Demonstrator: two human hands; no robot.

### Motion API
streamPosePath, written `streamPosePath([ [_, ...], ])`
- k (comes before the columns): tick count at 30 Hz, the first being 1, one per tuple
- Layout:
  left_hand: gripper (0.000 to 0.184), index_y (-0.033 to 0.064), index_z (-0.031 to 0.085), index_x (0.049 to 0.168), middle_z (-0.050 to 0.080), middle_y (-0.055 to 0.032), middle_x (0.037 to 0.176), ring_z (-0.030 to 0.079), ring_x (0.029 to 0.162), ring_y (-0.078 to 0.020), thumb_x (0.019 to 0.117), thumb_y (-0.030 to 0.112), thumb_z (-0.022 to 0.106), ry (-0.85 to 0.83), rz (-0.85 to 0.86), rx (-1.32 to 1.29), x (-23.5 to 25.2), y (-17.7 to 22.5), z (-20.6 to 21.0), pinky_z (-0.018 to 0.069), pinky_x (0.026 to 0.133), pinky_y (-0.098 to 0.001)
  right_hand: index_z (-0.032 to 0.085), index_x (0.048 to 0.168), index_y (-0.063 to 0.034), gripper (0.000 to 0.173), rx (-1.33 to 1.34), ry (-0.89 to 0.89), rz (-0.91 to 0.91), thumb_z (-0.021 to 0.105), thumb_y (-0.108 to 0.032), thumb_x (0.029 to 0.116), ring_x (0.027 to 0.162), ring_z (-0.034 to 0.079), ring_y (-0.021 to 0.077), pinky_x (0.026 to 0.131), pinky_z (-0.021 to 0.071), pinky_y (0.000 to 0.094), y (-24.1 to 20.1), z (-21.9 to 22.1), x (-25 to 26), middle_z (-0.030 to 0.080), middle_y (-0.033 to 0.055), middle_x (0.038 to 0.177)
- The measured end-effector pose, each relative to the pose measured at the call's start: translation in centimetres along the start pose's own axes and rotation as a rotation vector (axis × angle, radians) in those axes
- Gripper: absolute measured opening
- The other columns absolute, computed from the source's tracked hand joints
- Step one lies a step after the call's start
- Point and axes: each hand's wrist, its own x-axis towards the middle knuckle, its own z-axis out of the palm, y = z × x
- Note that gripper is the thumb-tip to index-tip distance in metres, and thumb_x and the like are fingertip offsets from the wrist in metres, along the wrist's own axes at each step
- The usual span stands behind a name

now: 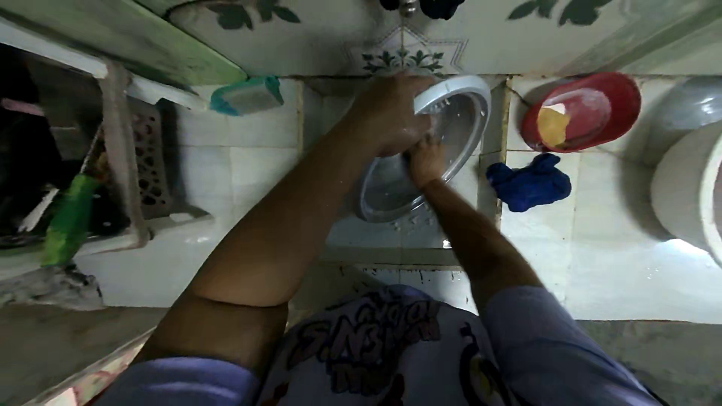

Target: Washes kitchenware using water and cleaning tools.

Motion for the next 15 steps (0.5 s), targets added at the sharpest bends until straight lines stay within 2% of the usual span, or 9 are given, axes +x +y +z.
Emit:
streamPosePath([
  [2, 0.056, 0.0153, 0.050, 0.152, 0.054, -0.0140, 0.149, 0.055, 0.134, -0.0277, 0.1007, 0.031, 0.066, 0.026, -0.001, -0.043, 0.2, -0.3, 0.4, 0.0436, 0.112, -0.0502, 0.064, 0.137, -0.0126, 0.047, 0.332, -0.065, 0.085, 0.069, -0.022, 0.0914, 0.135, 0.051, 0.0378, 0.107, 0.0470, 0.0574, -5.2, 1.9, -2.7, 0.058, 0.0164, 0.143],
  [3, 0.056, 0.0152, 0.051, 0.152, 0.054, -0.0141, 0.148, 0.056, 0.132, -0.0278, 0.1002, 0.031, 0.067, 0.021, 0.008, -0.051, 0.3, -0.2, 0.5, 0.0451, 0.110, -0.0506, 0.064, 0.134, -0.0049, 0.045, 0.512, -0.076, 0.057, 0.071, -0.016, 0.0915, 0.131, 0.055, 0.0390, 0.107, 0.0479, 0.0545, -7.8, 0.5, -3.9, 0.060, 0.0227, 0.138],
  [5, 0.057, 0.0142, 0.050, 0.152, 0.050, -0.0149, 0.154, 0.054, 0.136, -0.0304, 0.1002, 0.031, 0.067, 0.003, 0.018, -0.039, 0.5, 0.3, 0.7, 0.0425, 0.112, -0.0537, 0.063, 0.129, 0.0116, 0.037, 0.618, -0.099, -0.040, 0.064, -0.005, 0.0958, 0.131, 0.055, 0.0432, 0.113, 0.0410, 0.0500, -10.4, -4.0, -4.6, 0.060, 0.0327, 0.134],
  [7, 0.056, 0.0131, 0.049, 0.153, 0.051, -0.0152, 0.152, 0.052, 0.137, -0.0321, 0.1016, 0.031, 0.064, 0.005, -0.009, -0.018, 0.4, 0.8, 0.7, 0.0403, 0.113, -0.0560, 0.060, 0.131, 0.0143, 0.039, 0.574, -0.058, -0.017, 0.062, -0.007, 0.0987, 0.136, 0.051, 0.0431, 0.117, 0.0341, 0.0493, -9.2, -6.5, -2.3, 0.059, 0.0331, 0.137],
  [9, 0.052, 0.0115, 0.052, 0.149, 0.058, -0.0166, 0.143, 0.056, 0.132, -0.0314, 0.1021, 0.031, 0.064, 0.040, -0.050, -0.031, 0.0, 0.8, 0.3, 0.0421, 0.111, -0.0550, 0.064, 0.129, 0.0094, 0.046, 0.594, 0.326, 0.102, 0.073, -0.013, 0.0899, 0.126, 0.060, 0.0411, 0.109, 0.0451, 0.0498, -6.1, -5.3, 1.7, 0.064, 0.0306, 0.130],
  [10, 0.051, 0.0109, 0.053, 0.149, 0.060, -0.0169, 0.141, 0.057, 0.131, -0.0300, 0.1025, 0.030, 0.064, 0.052, -0.072, -0.058, -0.4, 0.6, 0.0, 0.0424, 0.111, -0.0532, 0.064, 0.131, 0.0049, 0.049, 0.618, 0.423, 0.167, 0.075, -0.013, 0.0868, 0.124, 0.061, 0.0417, 0.104, 0.0500, 0.0517, -4.4, -4.2, 3.3, 0.063, 0.0299, 0.132],
  [12, 0.049, 0.0113, 0.054, 0.147, 0.063, -0.0163, 0.135, 0.061, 0.124, -0.0260, 0.1026, 0.030, 0.064, 0.086, -0.098, -0.115, -0.9, -0.2, -0.5, 0.0459, 0.107, -0.0494, 0.053, 0.147, -0.0093, 0.064, 0.607, 0.249, 0.340, 0.077, -0.015, 0.0872, 0.125, 0.060, 0.0406, 0.098, 0.0554, 0.0537, -3.0, -1.5, 3.6, 0.052, 0.0260, 0.145],
  [14, 0.046, 0.0120, 0.057, 0.144, 0.066, -0.0155, 0.128, 0.065, 0.115, -0.0242, 0.1027, 0.031, 0.064, 0.120, -0.124, -0.158, -0.8, -0.9, -0.6, 0.0493, 0.101, -0.0489, 0.052, 0.145, -0.0110, 0.069, 0.638, 0.102, 0.328, 0.080, -0.013, 0.0825, 0.118, 0.063, 0.0422, 0.089, 0.0598, 0.0537, -5.2, 0.4, 0.6, 0.048, 0.0282, 0.145],
  [15, 0.046, 0.0111, 0.057, 0.143, 0.066, -0.0156, 0.126, 0.065, 0.113, -0.0233, 0.1025, 0.031, 0.064, 0.133, -0.130, -0.172, -0.7, -1.1, -0.6, 0.0496, 0.101, -0.0478, 0.055, 0.141, -0.0104, 0.060, 0.670, 0.074, 0.246, 0.077, -0.014, 0.0849, 0.114, 0.064, 0.0407, 0.086, 0.0602, 0.0516, -7.1, 0.1, -1.1, 0.050, 0.0282, 0.141],
])
